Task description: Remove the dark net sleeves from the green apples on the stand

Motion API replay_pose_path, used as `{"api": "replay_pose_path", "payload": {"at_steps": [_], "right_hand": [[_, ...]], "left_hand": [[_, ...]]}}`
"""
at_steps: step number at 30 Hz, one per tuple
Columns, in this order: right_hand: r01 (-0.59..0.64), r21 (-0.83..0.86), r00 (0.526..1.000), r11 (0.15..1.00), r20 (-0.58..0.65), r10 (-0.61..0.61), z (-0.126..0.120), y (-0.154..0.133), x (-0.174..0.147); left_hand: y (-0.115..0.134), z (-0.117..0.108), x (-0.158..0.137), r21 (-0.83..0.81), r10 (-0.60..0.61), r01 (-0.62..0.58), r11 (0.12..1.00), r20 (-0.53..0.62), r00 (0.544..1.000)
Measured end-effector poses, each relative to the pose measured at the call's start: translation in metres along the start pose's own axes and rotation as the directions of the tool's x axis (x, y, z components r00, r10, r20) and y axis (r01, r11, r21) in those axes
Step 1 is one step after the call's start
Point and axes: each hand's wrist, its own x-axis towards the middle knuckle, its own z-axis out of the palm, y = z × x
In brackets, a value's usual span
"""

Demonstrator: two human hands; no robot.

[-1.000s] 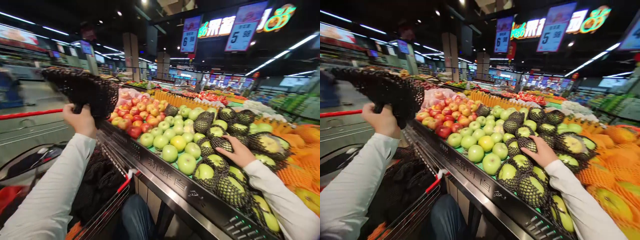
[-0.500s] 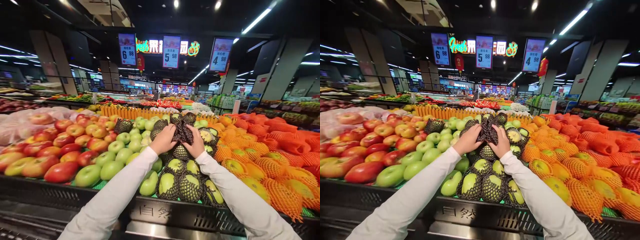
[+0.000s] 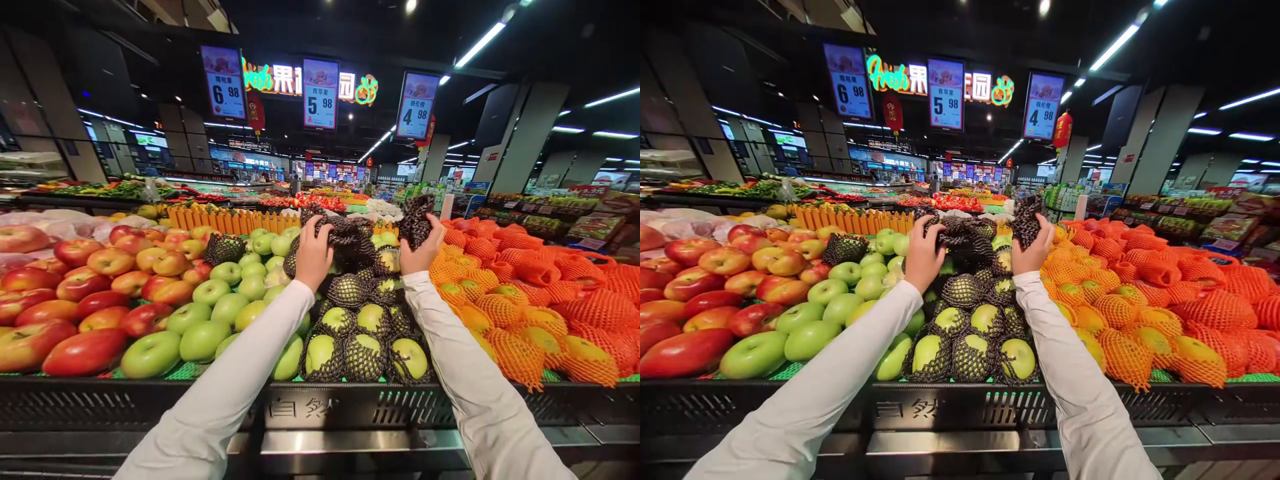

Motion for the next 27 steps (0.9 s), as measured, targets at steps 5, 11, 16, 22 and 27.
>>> {"api": "replay_pose_path", "payload": {"at_steps": [5, 11, 16, 22, 27], "right_hand": [[-0.098, -0.13, 0.98, 0.987, 0.163, 0.119, 0.029, 0.01, 0.038], [-0.105, -0.24, 0.638, 0.965, 0.728, 0.25, 0.066, 0.015, 0.058], [-0.122, -0.248, 0.73, 0.961, 0.633, 0.257, 0.056, 0.025, 0.059], [-0.191, -0.298, 0.737, 0.935, 0.586, 0.338, 0.043, 0.041, 0.069], [-0.244, -0.273, 0.859, 0.931, 0.385, 0.338, 0.036, 0.033, 0.079]], "left_hand": [[0.013, 0.034, -0.012, -0.041, 0.061, -0.047, 0.998, 0.537, 0.841], [-0.008, 0.023, -0.017, -0.12, 0.114, -0.06, 0.991, 0.517, 0.848], [-0.001, 0.012, -0.011, -0.176, 0.048, 0.004, 0.984, 0.287, 0.957], [0.008, 0.009, -0.017, -0.096, 0.049, -0.024, 0.995, 0.267, 0.962], [0.004, -0.004, -0.015, -0.072, -0.015, 0.024, 0.997, 0.129, 0.992]]}}
